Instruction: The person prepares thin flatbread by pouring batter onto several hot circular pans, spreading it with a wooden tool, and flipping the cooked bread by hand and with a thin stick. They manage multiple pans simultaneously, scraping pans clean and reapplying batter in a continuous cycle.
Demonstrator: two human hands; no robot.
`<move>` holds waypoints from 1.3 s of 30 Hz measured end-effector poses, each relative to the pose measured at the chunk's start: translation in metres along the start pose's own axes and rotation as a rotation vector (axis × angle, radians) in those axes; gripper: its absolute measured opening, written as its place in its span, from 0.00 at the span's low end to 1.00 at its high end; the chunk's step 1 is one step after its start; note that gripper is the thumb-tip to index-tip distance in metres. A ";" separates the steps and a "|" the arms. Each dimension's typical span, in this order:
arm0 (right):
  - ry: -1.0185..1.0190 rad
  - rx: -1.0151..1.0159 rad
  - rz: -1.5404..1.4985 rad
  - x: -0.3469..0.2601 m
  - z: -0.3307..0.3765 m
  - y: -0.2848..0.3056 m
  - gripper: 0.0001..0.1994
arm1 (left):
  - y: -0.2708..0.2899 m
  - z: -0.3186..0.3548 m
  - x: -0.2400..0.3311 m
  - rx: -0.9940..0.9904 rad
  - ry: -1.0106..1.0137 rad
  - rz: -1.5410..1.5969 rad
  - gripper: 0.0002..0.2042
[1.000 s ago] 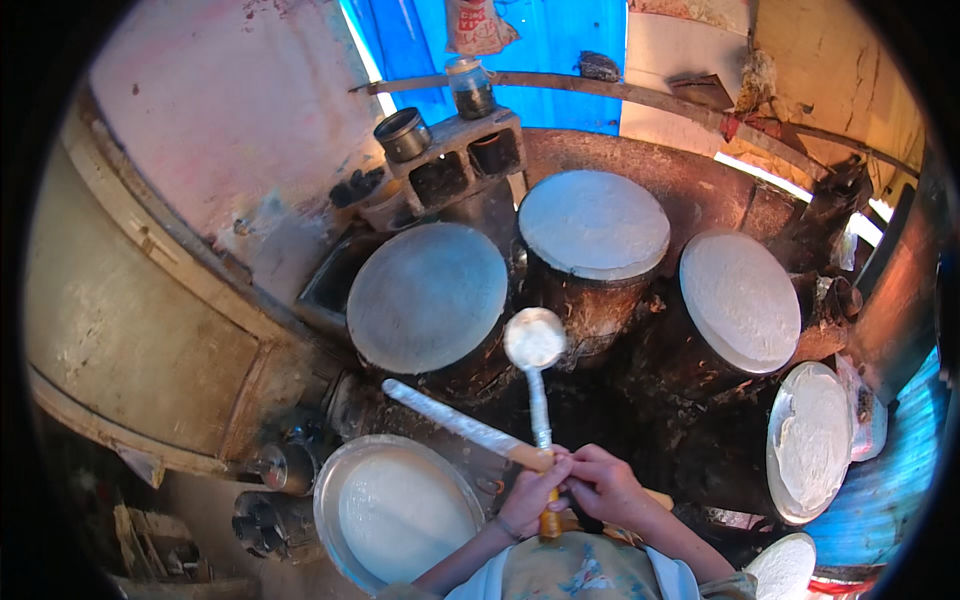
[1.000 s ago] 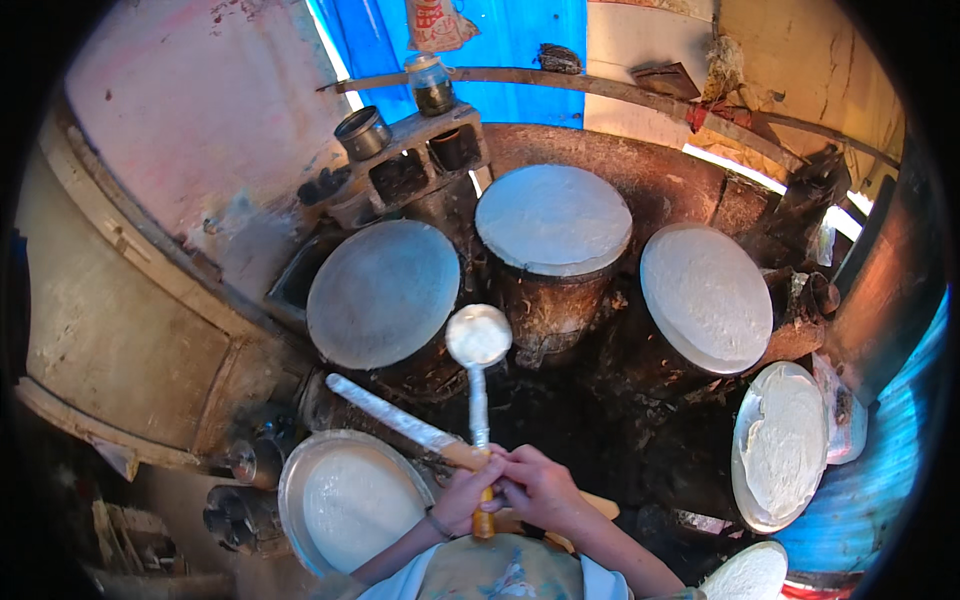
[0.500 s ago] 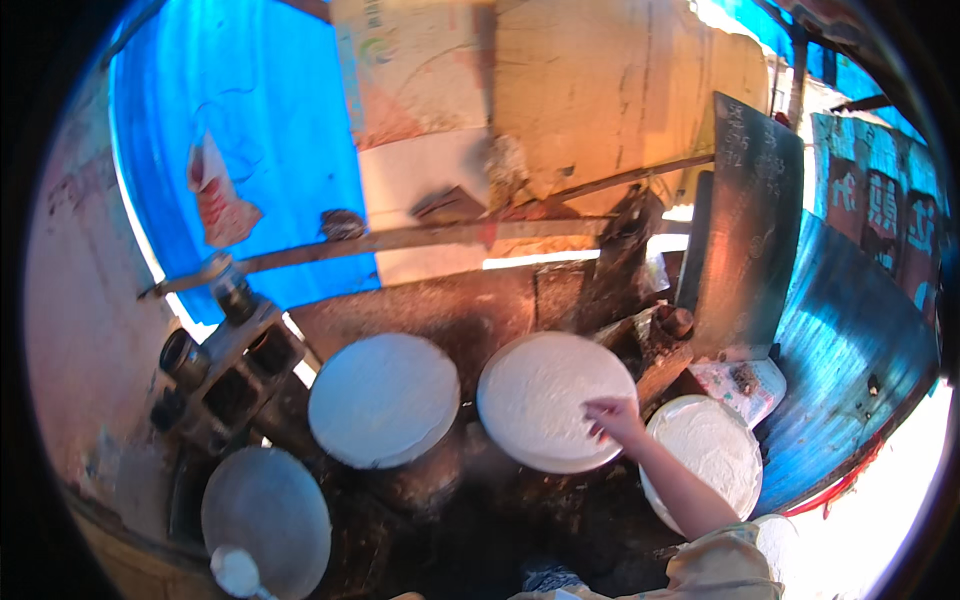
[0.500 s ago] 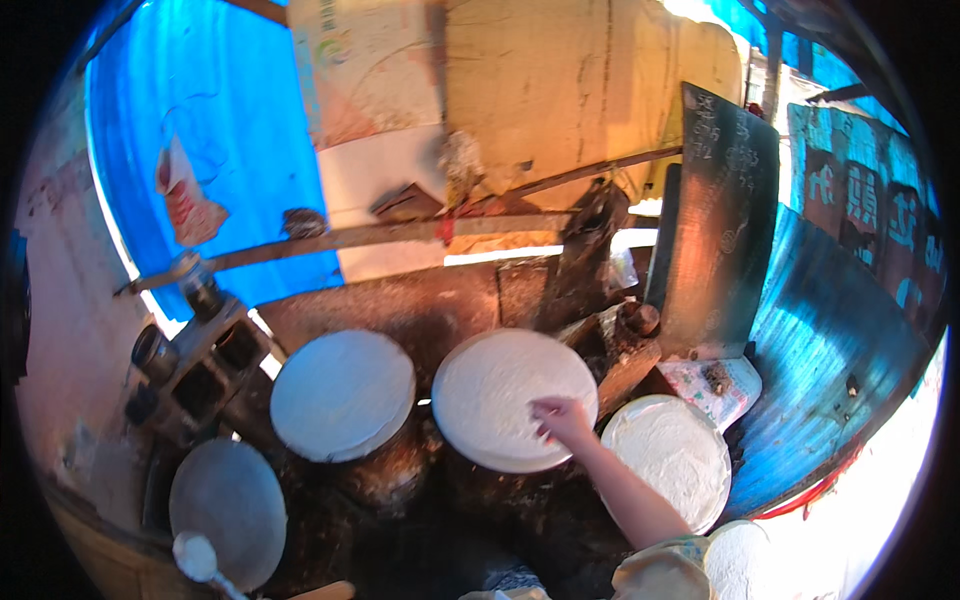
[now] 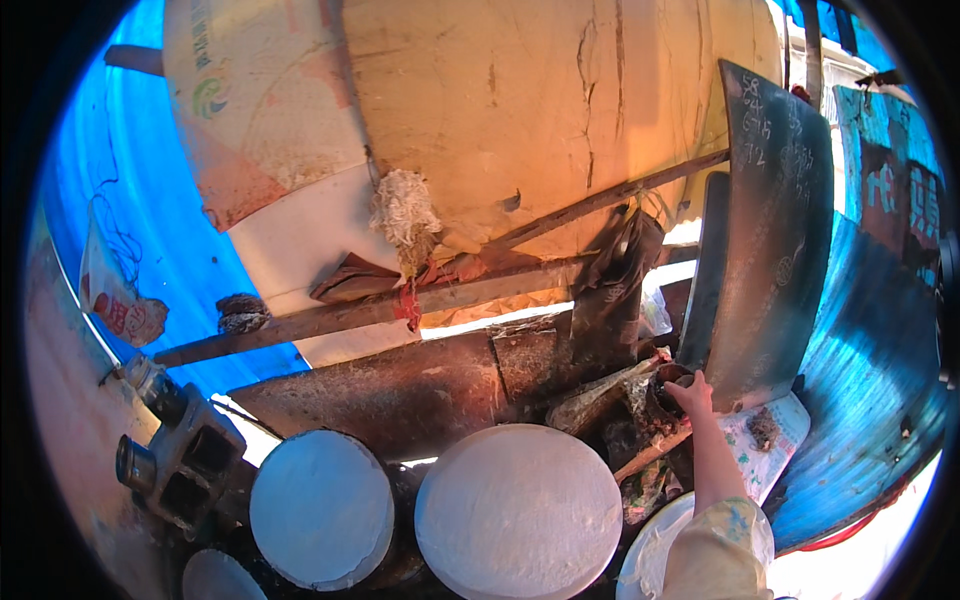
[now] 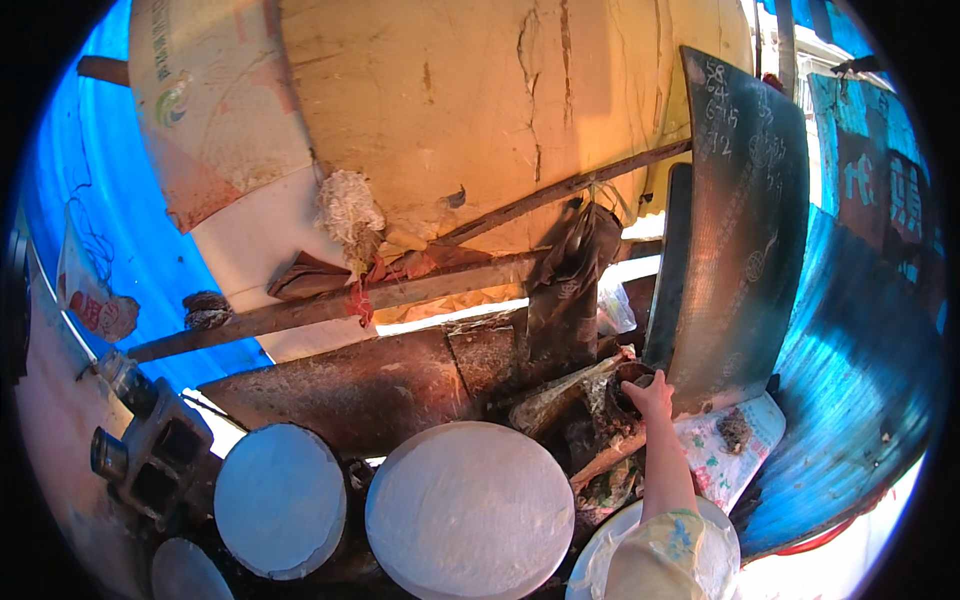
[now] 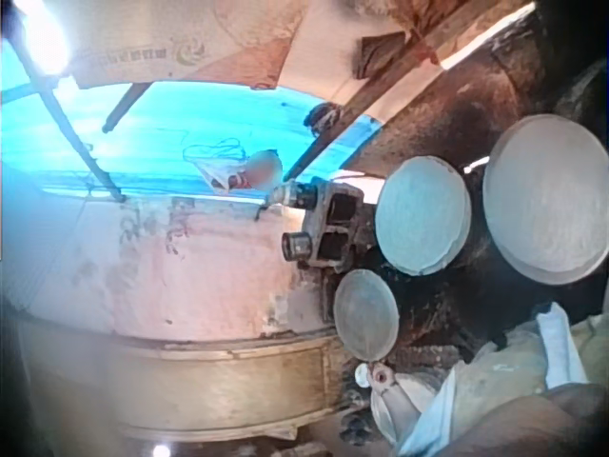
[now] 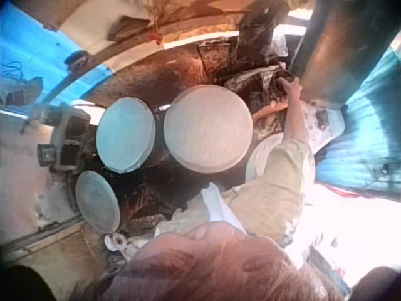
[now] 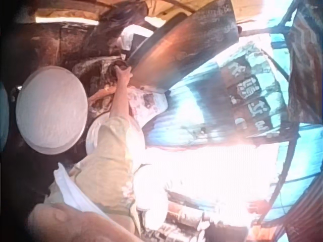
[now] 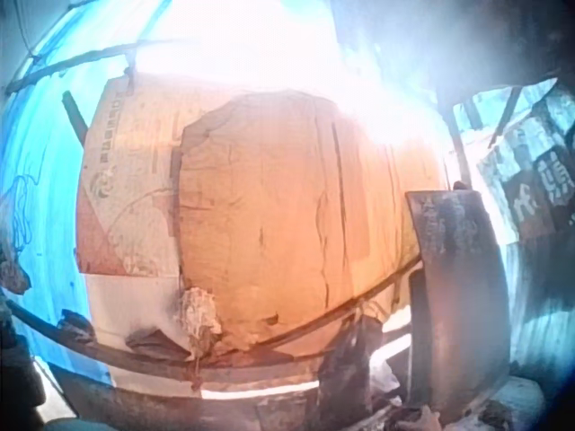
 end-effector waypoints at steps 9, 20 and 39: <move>0.455 -0.108 0.336 -0.073 0.020 -0.028 0.27 | -0.005 0.007 -0.041 0.131 -0.006 -0.102 0.10; 0.315 -0.021 -0.854 -0.094 0.070 0.020 0.25 | 0.081 0.003 -0.027 0.263 -0.031 -0.068 0.11; 1.188 -1.196 -0.518 -0.322 0.872 -0.252 0.31 | 0.295 0.038 0.087 0.151 -0.009 0.796 0.04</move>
Point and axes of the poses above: each hand's wrist, its own z-axis away from the middle knuckle, its own y-axis out of the back of the hand, x = y × z, the point moved 10 cm from there along -z, towards the middle knuckle, and after that the axes turned 11 degrees about -z, right-handed, at the moved point
